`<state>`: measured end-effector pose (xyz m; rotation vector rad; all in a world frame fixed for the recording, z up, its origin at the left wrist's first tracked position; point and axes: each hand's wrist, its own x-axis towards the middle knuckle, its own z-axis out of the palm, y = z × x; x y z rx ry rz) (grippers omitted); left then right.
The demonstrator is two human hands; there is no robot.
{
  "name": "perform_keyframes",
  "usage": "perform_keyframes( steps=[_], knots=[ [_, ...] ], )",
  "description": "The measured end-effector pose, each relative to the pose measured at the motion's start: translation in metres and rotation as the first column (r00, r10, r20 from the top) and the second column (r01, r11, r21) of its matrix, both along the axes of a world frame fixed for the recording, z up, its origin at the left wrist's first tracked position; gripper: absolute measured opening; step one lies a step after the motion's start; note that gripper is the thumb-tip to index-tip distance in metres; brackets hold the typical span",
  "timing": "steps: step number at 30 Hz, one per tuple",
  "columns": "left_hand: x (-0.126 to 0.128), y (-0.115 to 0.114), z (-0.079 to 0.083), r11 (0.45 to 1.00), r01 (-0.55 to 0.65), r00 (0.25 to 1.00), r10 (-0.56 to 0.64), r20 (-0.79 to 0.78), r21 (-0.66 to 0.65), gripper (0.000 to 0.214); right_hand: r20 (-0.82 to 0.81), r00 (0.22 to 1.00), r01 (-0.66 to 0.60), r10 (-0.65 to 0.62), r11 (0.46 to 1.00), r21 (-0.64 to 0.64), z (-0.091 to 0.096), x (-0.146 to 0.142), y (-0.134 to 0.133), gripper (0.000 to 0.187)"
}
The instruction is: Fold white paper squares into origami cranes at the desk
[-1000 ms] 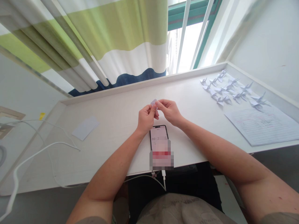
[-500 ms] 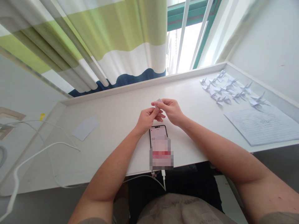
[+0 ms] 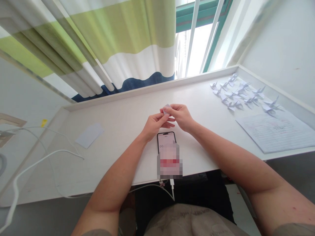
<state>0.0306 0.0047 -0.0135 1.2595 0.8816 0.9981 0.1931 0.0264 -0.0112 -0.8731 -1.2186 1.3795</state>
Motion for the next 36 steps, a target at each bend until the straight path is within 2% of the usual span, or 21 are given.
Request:
perform_keyframes(
  steps=[4, 10, 15, 20, 24, 28, 36],
  knots=[
    [-0.005, 0.003, 0.000, 1.000, 0.023, 0.997, -0.022, 0.070, -0.006, 0.051, 0.010, 0.999, -0.038, 0.038, 0.999, -0.006, -0.001, 0.000, 0.000, 0.035],
    [-0.005, 0.002, -0.001, 0.999, 0.039, 0.999, -0.040, 0.031, 0.033, 0.032, 0.006, 0.998, -0.063, 0.063, 0.998, -0.024, -0.004, 0.000, 0.001, 0.039],
    [-0.003, 0.003, -0.001, 1.000, -0.017, 0.996, 0.014, 0.083, 0.026, 0.037, -0.012, 1.000, -0.013, 0.014, 1.000, 0.013, -0.007, 0.001, 0.003, 0.045],
    [-0.005, 0.006, -0.002, 0.998, -0.060, 0.992, 0.059, 0.109, 0.000, 0.038, 0.037, 0.999, 0.021, -0.024, 0.995, 0.094, -0.008, 0.002, 0.004, 0.038],
    [-0.006, 0.007, -0.002, 0.995, -0.098, 0.990, 0.097, 0.101, 0.005, 0.047, 0.060, 0.997, 0.032, -0.040, 0.991, 0.131, -0.009, 0.000, 0.003, 0.039],
    [-0.004, 0.005, -0.002, 0.991, -0.126, 0.989, 0.123, 0.085, 0.034, 0.054, 0.021, 0.999, 0.036, -0.038, 0.994, 0.105, -0.012, -0.003, 0.003, 0.043],
    [-0.004, 0.008, -0.006, 0.987, -0.151, 0.985, 0.146, 0.094, 0.057, 0.054, -0.037, 0.999, -0.019, 0.022, 0.997, 0.074, -0.013, -0.002, 0.007, 0.050]
  ],
)
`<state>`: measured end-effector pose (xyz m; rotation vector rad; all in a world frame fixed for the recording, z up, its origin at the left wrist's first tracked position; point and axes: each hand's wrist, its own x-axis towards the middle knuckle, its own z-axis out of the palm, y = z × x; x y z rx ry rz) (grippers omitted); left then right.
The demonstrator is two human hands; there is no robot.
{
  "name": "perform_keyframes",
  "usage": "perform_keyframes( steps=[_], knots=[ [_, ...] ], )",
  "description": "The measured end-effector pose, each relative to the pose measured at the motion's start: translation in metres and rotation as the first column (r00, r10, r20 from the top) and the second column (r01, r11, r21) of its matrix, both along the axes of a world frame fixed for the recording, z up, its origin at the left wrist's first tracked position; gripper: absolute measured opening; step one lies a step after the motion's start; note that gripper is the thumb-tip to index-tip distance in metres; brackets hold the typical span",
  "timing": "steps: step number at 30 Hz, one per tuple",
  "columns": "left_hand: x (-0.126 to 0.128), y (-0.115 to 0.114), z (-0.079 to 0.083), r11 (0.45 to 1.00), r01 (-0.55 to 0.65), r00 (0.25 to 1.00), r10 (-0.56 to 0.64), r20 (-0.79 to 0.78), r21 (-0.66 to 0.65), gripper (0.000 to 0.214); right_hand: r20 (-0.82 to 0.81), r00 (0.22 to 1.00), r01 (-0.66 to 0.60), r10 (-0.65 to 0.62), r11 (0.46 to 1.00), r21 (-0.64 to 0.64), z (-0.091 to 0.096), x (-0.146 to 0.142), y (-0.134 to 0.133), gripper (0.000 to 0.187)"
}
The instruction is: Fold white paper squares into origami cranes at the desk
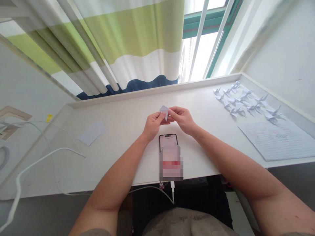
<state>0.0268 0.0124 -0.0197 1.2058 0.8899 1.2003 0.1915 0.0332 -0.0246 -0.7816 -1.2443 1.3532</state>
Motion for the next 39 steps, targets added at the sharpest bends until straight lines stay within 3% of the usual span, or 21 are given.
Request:
perform_keyframes(
  steps=[7, 16, 23, 31, 39],
  knots=[
    [-0.001, -0.001, 0.002, 1.000, 0.014, 1.000, -0.014, -0.009, 0.008, 0.052, 0.016, 0.999, -0.030, 0.029, 0.999, 0.040, 0.005, 0.003, -0.002, 0.058],
    [-0.002, -0.002, 0.000, 1.000, 0.008, 1.000, -0.008, -0.024, 0.025, 0.053, 0.050, 0.997, 0.045, -0.051, 0.992, 0.120, 0.004, 0.002, -0.004, 0.045],
    [-0.002, -0.003, 0.002, 1.000, 0.028, 0.999, -0.028, -0.034, 0.002, 0.053, 0.172, 0.980, 0.062, -0.104, 0.970, 0.234, 0.000, 0.007, 0.001, 0.034],
    [-0.007, -0.003, 0.004, 0.995, 0.096, 0.991, -0.097, -0.093, -0.020, 0.057, 0.206, 0.977, 0.039, -0.064, 0.992, 0.122, -0.001, 0.008, 0.005, 0.039],
    [-0.008, -0.004, 0.007, 0.992, 0.122, 0.985, -0.123, -0.123, -0.010, 0.054, 0.174, 0.982, 0.058, -0.076, 0.993, 0.107, 0.002, 0.009, 0.004, 0.038]
  ],
)
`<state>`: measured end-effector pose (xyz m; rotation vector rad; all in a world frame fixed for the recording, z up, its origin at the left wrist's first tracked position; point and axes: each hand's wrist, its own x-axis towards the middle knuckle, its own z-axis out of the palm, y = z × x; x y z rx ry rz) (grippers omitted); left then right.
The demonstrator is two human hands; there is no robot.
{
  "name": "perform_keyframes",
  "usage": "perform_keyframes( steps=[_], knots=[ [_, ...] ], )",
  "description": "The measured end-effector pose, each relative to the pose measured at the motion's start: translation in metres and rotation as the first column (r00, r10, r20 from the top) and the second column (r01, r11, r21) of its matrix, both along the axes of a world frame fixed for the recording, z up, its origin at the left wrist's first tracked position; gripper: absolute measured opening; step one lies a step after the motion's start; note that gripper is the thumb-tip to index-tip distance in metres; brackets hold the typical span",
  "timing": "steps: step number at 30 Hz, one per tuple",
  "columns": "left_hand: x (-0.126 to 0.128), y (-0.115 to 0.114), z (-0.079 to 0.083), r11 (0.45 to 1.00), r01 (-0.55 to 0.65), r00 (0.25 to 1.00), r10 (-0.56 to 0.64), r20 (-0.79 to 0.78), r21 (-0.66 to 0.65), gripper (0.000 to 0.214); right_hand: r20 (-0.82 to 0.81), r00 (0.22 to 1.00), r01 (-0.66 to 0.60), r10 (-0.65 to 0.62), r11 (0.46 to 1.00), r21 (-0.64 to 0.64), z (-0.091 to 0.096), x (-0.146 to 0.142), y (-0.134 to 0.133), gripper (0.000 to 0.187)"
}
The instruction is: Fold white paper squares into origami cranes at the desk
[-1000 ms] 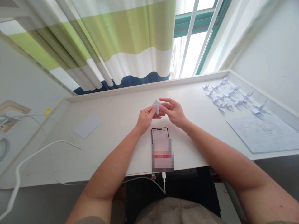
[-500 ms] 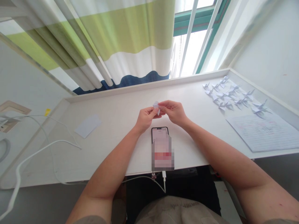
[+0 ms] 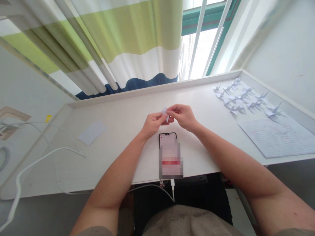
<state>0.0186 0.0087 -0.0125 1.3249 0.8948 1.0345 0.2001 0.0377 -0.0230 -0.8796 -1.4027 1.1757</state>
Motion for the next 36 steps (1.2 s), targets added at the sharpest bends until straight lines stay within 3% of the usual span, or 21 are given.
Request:
perform_keyframes(
  steps=[14, 19, 27, 36],
  knots=[
    [0.003, -0.002, 0.002, 1.000, -0.019, 0.999, 0.020, 0.037, -0.016, 0.048, -0.094, 0.994, 0.050, -0.052, 0.998, -0.025, 0.005, -0.002, -0.007, 0.041],
    [0.006, -0.002, -0.001, 0.998, -0.053, 0.998, 0.053, 0.034, -0.015, 0.049, -0.190, 0.981, 0.026, -0.046, 0.994, -0.104, 0.002, -0.006, -0.004, 0.038],
    [0.010, -0.002, -0.006, 0.994, -0.058, 0.998, 0.061, -0.030, 0.089, 0.051, -0.140, 0.974, -0.203, 0.178, 0.959, -0.199, 0.006, -0.008, -0.011, 0.045],
    [0.009, -0.005, -0.003, 0.997, 0.067, 0.996, -0.070, -0.058, -0.038, 0.050, -0.133, 0.985, -0.137, 0.108, 0.963, -0.231, 0.004, -0.005, -0.009, 0.043]
  ],
)
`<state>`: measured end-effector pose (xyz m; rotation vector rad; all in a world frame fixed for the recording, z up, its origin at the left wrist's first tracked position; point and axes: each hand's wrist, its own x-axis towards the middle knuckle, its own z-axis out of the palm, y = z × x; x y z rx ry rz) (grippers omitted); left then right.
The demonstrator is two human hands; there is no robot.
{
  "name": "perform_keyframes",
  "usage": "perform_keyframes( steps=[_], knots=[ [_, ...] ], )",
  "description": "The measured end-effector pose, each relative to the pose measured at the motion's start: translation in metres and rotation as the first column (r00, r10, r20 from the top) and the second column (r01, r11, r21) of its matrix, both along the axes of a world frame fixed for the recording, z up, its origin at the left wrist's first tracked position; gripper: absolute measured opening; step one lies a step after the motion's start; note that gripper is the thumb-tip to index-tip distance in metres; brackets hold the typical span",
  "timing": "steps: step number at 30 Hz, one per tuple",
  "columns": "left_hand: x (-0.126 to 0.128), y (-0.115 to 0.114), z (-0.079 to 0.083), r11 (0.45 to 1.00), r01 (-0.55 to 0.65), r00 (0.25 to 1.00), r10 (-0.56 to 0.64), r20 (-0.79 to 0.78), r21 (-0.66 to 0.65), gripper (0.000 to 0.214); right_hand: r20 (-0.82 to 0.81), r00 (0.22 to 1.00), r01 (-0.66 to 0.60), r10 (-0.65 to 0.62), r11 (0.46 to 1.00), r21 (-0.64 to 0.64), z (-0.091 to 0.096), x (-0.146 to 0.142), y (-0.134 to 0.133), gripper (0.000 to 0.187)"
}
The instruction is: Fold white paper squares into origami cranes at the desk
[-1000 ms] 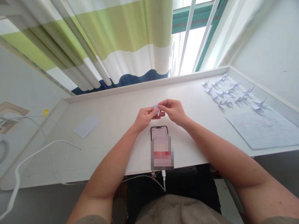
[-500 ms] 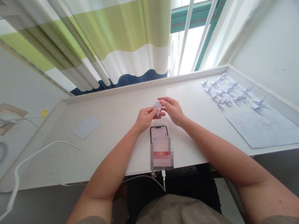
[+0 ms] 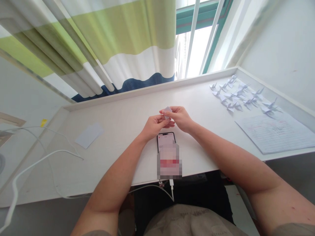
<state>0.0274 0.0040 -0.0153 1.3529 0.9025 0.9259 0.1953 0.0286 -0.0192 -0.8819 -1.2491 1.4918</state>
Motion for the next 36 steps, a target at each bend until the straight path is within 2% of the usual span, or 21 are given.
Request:
perform_keyframes(
  steps=[4, 9, 12, 19, 29, 36],
  knots=[
    [0.0009, -0.0014, 0.0017, 1.000, 0.003, 1.000, -0.002, 0.013, -0.023, 0.050, 0.008, 1.000, 0.010, -0.010, 0.999, 0.039, -0.0001, -0.0009, -0.0011, 0.042],
    [0.0027, -0.0007, 0.0025, 0.999, -0.035, 0.994, 0.037, 0.103, -0.020, 0.053, -0.039, 0.995, -0.093, 0.094, 0.995, 0.035, 0.0004, -0.0022, -0.0022, 0.043],
    [0.0024, 0.0004, 0.0011, 0.999, -0.036, 0.991, 0.040, 0.125, -0.032, 0.051, -0.054, 0.992, -0.115, 0.116, 0.993, 0.017, -0.0001, -0.0019, -0.0016, 0.044],
    [0.0006, 0.0031, -0.0022, 0.996, -0.050, 0.981, 0.062, 0.182, -0.068, 0.049, -0.050, 0.994, -0.098, 0.099, 0.995, 0.010, -0.0047, -0.0015, 0.0008, 0.040],
    [0.0037, -0.0011, 0.0024, 0.995, 0.009, 0.984, 0.008, 0.177, -0.096, 0.050, -0.069, 0.997, -0.038, 0.036, 0.999, -0.035, 0.0032, -0.0010, -0.0020, 0.038],
    [0.0029, 0.0014, 0.0025, 1.000, -0.008, 0.989, 0.009, 0.146, -0.004, 0.049, -0.089, 0.996, 0.001, -0.002, 1.000, -0.015, 0.0038, -0.0033, -0.0036, 0.032]
  ],
)
